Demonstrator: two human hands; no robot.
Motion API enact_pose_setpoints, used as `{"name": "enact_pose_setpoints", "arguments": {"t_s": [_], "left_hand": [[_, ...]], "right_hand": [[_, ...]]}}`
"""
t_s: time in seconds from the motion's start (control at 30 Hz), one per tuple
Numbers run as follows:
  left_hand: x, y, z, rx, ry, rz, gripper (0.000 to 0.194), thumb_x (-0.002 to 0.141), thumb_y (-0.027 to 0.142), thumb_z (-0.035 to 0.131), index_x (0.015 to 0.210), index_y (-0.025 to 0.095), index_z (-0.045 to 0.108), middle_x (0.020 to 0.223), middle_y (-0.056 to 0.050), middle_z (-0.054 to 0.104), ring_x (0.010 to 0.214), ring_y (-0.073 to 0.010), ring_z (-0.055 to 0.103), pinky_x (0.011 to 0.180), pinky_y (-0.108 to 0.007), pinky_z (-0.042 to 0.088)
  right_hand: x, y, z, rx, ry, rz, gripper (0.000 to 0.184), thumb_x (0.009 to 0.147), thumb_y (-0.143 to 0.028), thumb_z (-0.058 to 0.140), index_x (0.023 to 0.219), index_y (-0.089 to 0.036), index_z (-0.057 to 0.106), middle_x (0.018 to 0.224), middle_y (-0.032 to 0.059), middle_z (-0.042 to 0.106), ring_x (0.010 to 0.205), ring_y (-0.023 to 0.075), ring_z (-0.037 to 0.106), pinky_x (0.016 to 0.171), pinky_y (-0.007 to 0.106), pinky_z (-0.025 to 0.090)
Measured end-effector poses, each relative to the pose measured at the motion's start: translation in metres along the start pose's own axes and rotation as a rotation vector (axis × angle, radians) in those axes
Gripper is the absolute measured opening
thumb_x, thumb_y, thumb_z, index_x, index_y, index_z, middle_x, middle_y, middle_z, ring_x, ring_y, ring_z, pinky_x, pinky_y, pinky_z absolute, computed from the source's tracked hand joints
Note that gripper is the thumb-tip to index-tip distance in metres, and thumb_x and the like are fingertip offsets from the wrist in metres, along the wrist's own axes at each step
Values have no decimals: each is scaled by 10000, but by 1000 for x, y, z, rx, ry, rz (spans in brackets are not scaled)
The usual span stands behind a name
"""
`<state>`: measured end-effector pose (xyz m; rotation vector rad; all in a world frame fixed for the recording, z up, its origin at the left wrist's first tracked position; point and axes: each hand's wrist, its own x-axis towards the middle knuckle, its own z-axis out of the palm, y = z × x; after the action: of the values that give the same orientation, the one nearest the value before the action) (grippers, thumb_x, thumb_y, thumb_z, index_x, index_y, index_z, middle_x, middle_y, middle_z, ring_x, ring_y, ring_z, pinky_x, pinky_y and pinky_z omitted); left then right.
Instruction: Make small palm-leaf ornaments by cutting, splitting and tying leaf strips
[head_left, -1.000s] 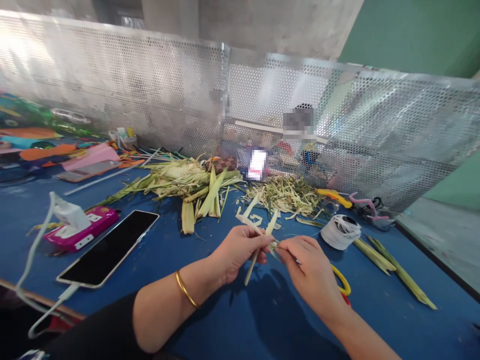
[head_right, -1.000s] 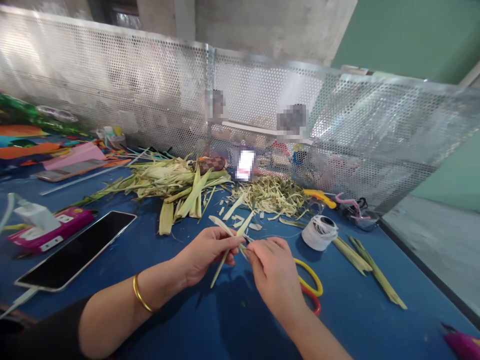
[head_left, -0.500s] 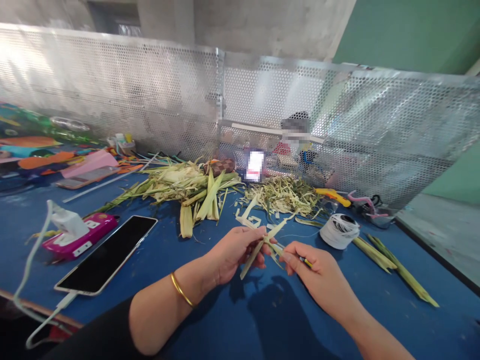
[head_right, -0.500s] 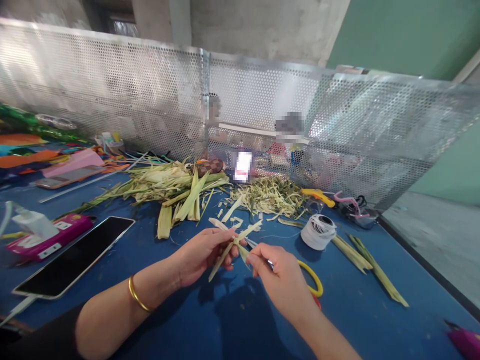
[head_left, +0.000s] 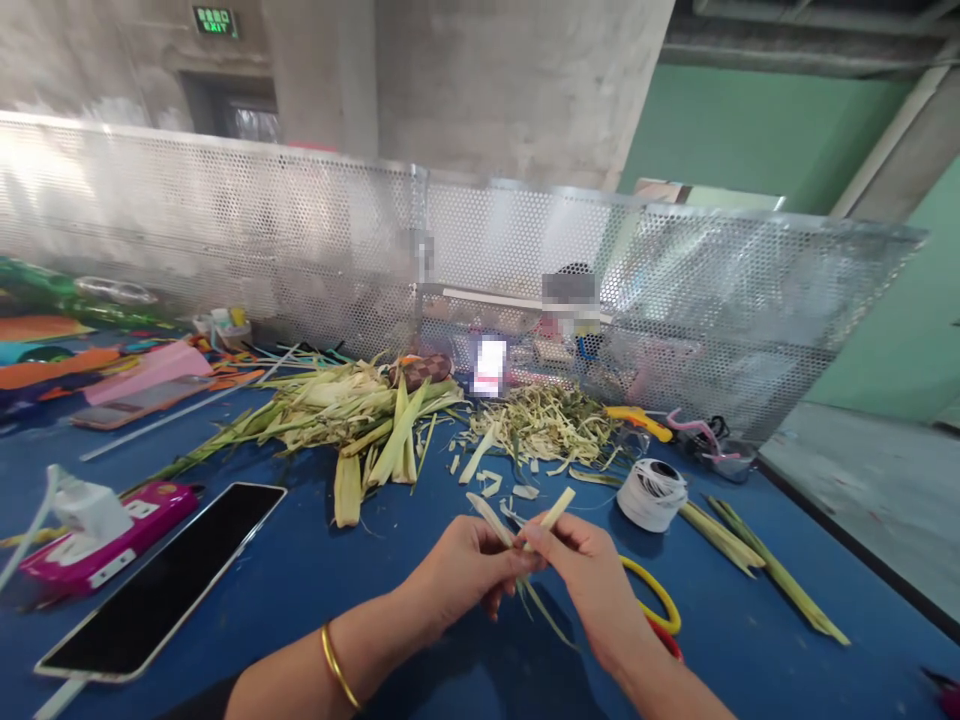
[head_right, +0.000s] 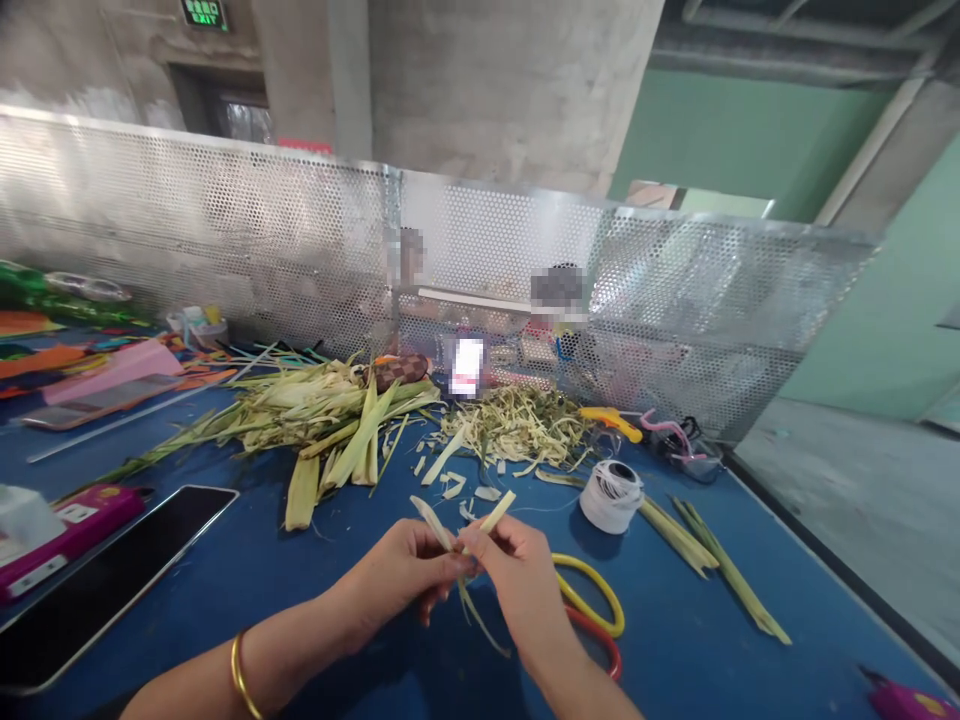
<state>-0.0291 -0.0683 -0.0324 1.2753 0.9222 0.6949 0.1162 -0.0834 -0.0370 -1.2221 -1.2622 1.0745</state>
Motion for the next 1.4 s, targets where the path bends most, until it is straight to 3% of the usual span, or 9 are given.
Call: {"name": "enact_pose_setpoints", "arguments": {"t_s": [0.17,0.33,0.43,0.57,0.73,0.9,1.1,1.27,1.4], "left_hand": [[3,-4,0,36,8,80,279,633,399,662,580,132,602,437,52,482,358,-56,400,387,-193,334],[6,-10,-1,27,5,93,294,635,416,686,601,134,609,434,45,494,363,-61,406,397,-198,330],[8,-4,1,9,20,59,311,629,429,705,607,136,605,453,39,507,390,-68,442,421,-195,358],[14,22,4,-88,17,2,380,727,488,627,635,119,615,548,-10,583,429,-75,493,468,-208,418],[27,48,0,-247,-4,40,244,770,345,628,797,109,683,629,-13,606,476,-74,522,494,-198,439],[35,34,-10,-271,97,16,220,779,323,640,857,126,699,705,-27,642,525,-81,568,512,-189,448],[37,20,-11,-286,176,-44,223,740,332,688,852,140,711,817,-71,689,635,-111,619,512,-188,446],[36,20,-3,-269,247,-41,48,681,146,702,719,118,700,594,-14,632,503,-70,547,458,-168,381],[36,19,-2,-271,272,6,75,687,193,705,721,126,700,628,-24,662,549,-93,595,501,-183,414]], "right_hand": [[3,13,4,-7,159,0,290,655,-421,672,607,-136,661,547,1,560,557,129,428,524,251,355],[4,18,6,11,221,18,305,653,-442,667,619,-139,655,523,-20,521,544,123,409,522,253,335],[9,5,1,3,163,33,331,666,-469,658,632,-140,663,499,-32,488,531,120,416,518,252,331],[28,-24,-13,6,-3,0,377,695,-520,641,673,-146,676,505,-22,513,542,129,469,553,259,376],[44,-40,-34,-40,13,-140,422,776,-562,543,757,-164,681,660,25,607,662,157,552,641,282,439],[39,-30,-41,-428,-97,-139,269,791,-447,557,775,-192,640,634,-2,599,577,144,544,544,257,409],[29,-21,-30,-807,-141,-231,210,818,-400,557,713,-218,565,545,-35,536,492,119,433,477,230,298],[25,-21,-24,-770,-222,-260,262,843,-351,513,624,-207,509,535,-40,484,505,109,408,472,221,284],[29,-18,-28,-687,-185,-216,256,850,-349,489,645,-205,543,520,-39,517,501,115,461,494,221,347]]}}
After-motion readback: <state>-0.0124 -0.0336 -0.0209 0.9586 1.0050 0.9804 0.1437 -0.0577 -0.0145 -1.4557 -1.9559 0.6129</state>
